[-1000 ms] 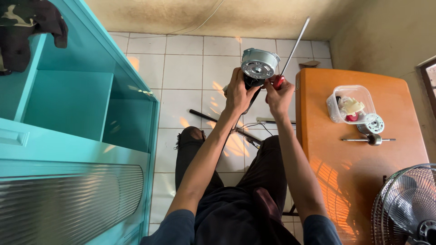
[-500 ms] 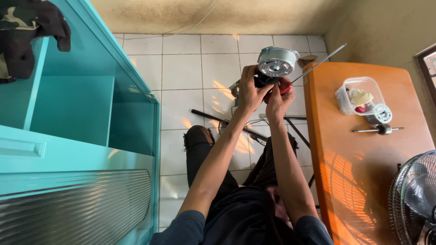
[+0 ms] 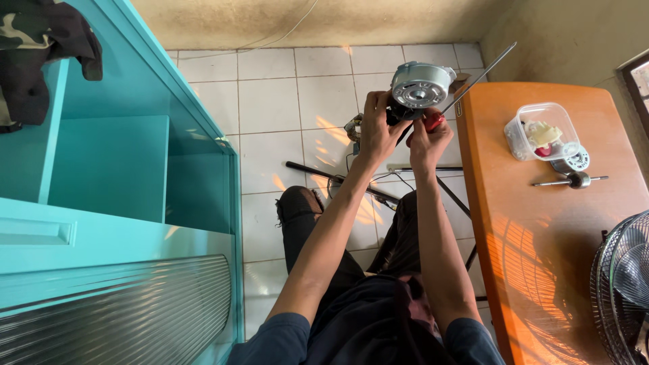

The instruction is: The person uses a screwdriver to tighten screws on a fan motor assembly held in their left hand. They repeatedly adjust the motor and reposition the screwdriver to secure the components.

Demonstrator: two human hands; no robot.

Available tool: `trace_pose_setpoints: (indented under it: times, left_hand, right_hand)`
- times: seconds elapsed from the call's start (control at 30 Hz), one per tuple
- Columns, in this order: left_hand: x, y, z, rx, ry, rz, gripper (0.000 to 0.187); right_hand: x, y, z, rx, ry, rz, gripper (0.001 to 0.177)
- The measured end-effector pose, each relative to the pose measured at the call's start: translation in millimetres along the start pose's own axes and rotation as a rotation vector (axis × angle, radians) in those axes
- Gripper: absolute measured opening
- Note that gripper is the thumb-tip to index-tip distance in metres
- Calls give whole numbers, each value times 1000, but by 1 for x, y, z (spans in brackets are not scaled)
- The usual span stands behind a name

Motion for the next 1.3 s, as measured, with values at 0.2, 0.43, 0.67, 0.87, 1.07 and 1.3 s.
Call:
trace_pose_setpoints:
  times: [0.2,0.43,0.67,0.87,1.07,1.3]
  left_hand:
    - [1,-2,0,22,21,-6,52]
    - [15,-14,-9,96,47,99,56]
    - [28,-23,-13,124,104,138,63]
    - [28,-23,-6,27,89,171,52]
    - [30,-24,3,0,83,216,51]
    - [30,-21,1,7,78,219,52]
  right_hand:
    - [-2,4,-12,-39,-144,-55,4]
    - [-8,11,-22,-86,-177,-94,8]
    - [-12,18,-34,-146,-311,-147,12]
    - [-13,19,-53,-257,-284,-180,15]
    - [-21,21,-20,289,4,-110,20]
    - [-23,36,0,426,183,-218,24]
Point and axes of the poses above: each hand's wrist, its own y-axis towards the middle knuckle, its own x-axis out of the palm, z = x × y, the point moved 7 cm from there along y, towards the middle knuckle, and after that the axes turned 1 degree about -y, right-handed, at the moved point
